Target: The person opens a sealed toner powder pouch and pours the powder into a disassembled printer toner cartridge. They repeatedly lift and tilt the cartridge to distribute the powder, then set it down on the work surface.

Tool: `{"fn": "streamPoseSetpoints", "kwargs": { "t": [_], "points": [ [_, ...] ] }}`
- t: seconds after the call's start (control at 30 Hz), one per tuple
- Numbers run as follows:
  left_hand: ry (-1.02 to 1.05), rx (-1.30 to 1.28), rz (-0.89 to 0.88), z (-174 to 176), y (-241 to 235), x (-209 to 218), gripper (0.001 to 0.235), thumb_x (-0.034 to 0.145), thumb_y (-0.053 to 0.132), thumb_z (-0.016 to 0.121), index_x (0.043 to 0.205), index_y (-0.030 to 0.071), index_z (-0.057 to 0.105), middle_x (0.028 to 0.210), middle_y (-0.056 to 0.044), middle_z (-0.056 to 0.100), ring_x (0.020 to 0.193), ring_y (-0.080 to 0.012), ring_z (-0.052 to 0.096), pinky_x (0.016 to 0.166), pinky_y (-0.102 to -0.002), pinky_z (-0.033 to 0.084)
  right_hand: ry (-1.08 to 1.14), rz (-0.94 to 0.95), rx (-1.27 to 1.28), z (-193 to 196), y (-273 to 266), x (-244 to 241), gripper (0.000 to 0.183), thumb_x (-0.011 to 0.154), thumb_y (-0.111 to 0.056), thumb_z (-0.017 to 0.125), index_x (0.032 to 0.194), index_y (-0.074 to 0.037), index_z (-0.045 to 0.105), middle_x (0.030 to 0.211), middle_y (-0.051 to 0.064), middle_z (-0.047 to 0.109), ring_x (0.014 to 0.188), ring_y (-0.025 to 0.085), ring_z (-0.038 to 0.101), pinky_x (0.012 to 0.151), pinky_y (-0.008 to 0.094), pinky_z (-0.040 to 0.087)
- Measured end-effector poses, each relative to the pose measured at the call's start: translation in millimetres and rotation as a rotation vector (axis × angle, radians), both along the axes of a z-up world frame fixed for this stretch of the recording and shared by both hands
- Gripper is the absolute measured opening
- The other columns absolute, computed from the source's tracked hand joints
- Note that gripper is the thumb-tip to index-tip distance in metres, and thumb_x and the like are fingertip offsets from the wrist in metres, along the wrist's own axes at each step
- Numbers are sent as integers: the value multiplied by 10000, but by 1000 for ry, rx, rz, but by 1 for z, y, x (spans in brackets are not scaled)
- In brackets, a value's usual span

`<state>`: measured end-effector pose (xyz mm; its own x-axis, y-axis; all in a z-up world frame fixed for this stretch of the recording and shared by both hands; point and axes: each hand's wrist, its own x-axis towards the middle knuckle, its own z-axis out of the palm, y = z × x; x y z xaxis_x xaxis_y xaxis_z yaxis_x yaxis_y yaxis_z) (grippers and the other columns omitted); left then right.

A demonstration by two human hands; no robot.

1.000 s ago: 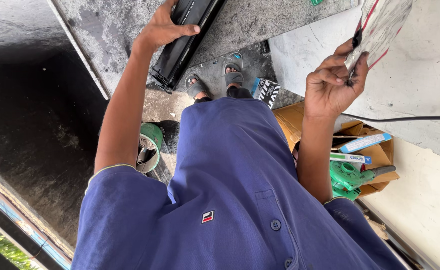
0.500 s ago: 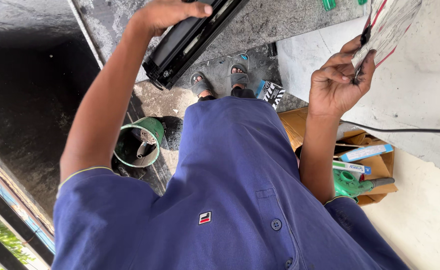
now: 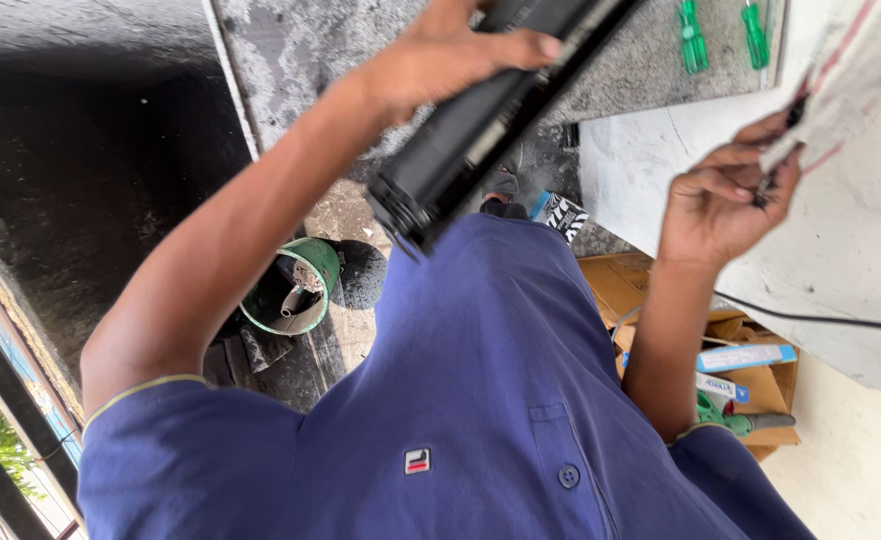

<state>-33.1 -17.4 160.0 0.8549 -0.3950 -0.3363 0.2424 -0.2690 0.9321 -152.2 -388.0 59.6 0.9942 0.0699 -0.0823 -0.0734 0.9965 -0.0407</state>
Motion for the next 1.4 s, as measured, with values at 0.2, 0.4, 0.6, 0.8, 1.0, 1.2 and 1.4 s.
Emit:
{"fn": "streamPoseSetpoints", "kwargs": {
  "t": [0.2, 0.4, 0.6, 0.8, 1.0, 1.2, 1.4],
  "points": [
    [135, 6, 101, 65, -25, -24, 917, 609, 642, 773, 1147, -92, 655, 900, -181, 772, 733, -259, 821, 658, -353, 686, 20, -41, -76, 5, -26, 8, 324, 1178, -310, 513, 1381, -59, 546, 1322, 5, 651, 1021, 91, 747, 695, 130, 612],
    [146, 2, 127, 85, -27, -40, 929, 590, 649, 749, 1150, -82, 628, 886, -192, 747, 728, -274, 806, 636, -353, 667, 32, -36, -101, 1, -29, 8, 285, 1201, -289, 536, 1344, -45, 574, 1312, 37, 673, 989, 94, 749, 694, 127, 620],
    [105, 33, 97, 62, -18, -49, 1003, 624, 651, 777, 1262, -93, 565, 1014, -230, 729, 882, -296, 781, 810, -382, 640, 88, -45, -35, 5, -16, 8, 327, 1151, -271, 553, 1354, -21, 611, 1261, 98, 716, 976, 170, 752, 640, 151, 609],
    [-77, 230, -5, -16, 9, -32, 1137, 655, 617, 884, 1431, -60, 402, 1200, -249, 671, 1090, -344, 704, 999, -437, 538, 120, -34, -38, 6, -7, 3, 371, 1113, -284, 581, 1334, 11, 623, 1220, 119, 724, 962, 195, 754, 605, 156, 593],
    [-230, 623, -209, -110, 34, 0, 1115, 631, 529, 937, 1475, 41, 395, 1105, -250, 711, 1022, -401, 710, 1005, -457, 531, 152, -53, -59, 6, -5, -10, 369, 1106, -277, 589, 1306, 30, 625, 1204, 152, 722, 941, 188, 757, 585, 138, 590],
    [-262, 633, -237, -152, 53, 7, 1082, 616, 466, 967, 1464, 51, 439, 1074, -266, 714, 1022, -427, 702, 974, -471, 535, 147, -63, -69, 8, -7, -19, 343, 1092, -260, 593, 1310, 2, 634, 1207, 139, 724, 934, 183, 760, 577, 142, 592],
    [-223, 621, -230, -158, 56, 7, 1075, 601, 424, 971, 1471, 69, 449, 1113, -258, 718, 1067, -417, 701, 1003, -467, 529, 150, -78, -87, 9, -13, -20, 351, 1095, -268, 592, 1329, -9, 630, 1213, 117, 725, 931, 180, 758, 584, 142, 597]
  ]
}}
